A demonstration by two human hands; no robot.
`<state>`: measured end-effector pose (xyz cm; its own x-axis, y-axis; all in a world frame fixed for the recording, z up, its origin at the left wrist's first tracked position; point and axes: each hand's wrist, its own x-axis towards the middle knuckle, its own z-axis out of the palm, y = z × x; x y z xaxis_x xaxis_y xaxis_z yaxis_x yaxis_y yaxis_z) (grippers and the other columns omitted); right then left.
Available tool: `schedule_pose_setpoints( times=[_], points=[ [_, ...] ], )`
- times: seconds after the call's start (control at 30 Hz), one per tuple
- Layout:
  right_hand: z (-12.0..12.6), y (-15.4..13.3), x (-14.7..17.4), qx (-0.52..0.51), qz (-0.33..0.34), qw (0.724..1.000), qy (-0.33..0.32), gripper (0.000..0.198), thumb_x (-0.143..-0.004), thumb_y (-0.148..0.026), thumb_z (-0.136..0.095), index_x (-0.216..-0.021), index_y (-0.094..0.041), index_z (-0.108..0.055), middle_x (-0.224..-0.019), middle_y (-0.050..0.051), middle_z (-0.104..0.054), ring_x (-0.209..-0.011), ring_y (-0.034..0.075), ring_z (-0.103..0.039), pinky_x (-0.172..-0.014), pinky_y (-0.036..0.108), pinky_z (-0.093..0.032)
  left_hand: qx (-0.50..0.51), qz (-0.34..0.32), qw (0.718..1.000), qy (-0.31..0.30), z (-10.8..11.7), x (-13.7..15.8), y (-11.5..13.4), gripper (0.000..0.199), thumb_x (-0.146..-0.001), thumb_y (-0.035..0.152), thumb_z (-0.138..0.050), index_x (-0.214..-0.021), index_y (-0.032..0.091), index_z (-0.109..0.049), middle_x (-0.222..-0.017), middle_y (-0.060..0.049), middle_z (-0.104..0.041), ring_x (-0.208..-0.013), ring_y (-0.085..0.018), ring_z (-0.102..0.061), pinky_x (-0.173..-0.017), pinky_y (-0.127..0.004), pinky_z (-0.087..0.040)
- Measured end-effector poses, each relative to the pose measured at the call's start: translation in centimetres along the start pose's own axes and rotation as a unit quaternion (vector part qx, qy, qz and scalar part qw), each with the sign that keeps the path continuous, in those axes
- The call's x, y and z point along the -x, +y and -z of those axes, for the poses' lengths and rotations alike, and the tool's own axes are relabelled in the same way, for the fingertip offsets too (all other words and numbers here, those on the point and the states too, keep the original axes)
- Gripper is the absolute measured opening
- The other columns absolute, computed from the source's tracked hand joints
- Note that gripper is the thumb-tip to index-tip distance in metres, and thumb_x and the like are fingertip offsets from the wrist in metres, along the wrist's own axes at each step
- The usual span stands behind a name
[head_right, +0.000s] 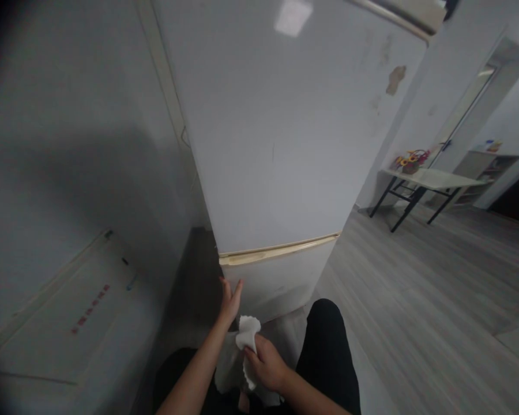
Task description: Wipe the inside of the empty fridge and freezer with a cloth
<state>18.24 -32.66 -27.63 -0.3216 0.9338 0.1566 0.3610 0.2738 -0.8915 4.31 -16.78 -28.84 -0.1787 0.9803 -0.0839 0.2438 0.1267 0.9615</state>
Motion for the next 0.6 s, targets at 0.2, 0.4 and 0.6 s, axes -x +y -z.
schedule_pose_setpoints(
  times=[0.2, 0.4, 0.6],
  points=[
    [2.9, 1.4, 1.9, -0.036, 0.022, 0.999, -0.006, 0.025, -0.101, -0.031, -0.047, -0.112, -0.021, -0.068, -0.122, 0.009, -0.065, -0.117, 0.025, -0.062, -0.108, 0.037, -0.046, 0.009, 0.01, 1.0, 0.027, -0.1, -1.8, 1.9, 0.106, -0.086, 0.069, -0.057, -0.16, 0.013, -0.006, -0.171, -0.021, -0.001, -0.158, -0.025, -0.002, -0.128, -0.041, -0.007],
    [6.8, 1.1, 1.2, -0.039, 0.034, 0.999, -0.001, 0.027, -0.101, -0.03, -0.045, -0.108, -0.019, -0.068, -0.12, 0.01, -0.062, -0.115, 0.023, -0.061, -0.106, 0.035, -0.047, 0.023, 0.041, 0.999, 0.008, -0.2, 3.6, 3.1, 0.108, -0.076, 0.08, -0.059, -0.156, 0.013, -0.03, -0.169, -0.023, -0.017, -0.158, -0.033, -0.008, -0.128, -0.051, -0.011],
    [9.0, -0.2, -1.1, -0.012, 0.012, 0.999, -0.034, 0.026, -0.1, -0.032, -0.047, -0.1, -0.017, -0.069, -0.101, 0.008, -0.07, -0.096, 0.021, -0.067, -0.086, 0.03, -0.053, 0.139, 0.078, 0.96, -0.23, -1.5, 14.9, 2.0, 0.082, -0.055, 0.076, -0.081, -0.118, 0.025, -0.069, -0.13, -0.013, -0.07, -0.13, -0.038, -0.06, -0.114, -0.056, -0.045]
  ],
)
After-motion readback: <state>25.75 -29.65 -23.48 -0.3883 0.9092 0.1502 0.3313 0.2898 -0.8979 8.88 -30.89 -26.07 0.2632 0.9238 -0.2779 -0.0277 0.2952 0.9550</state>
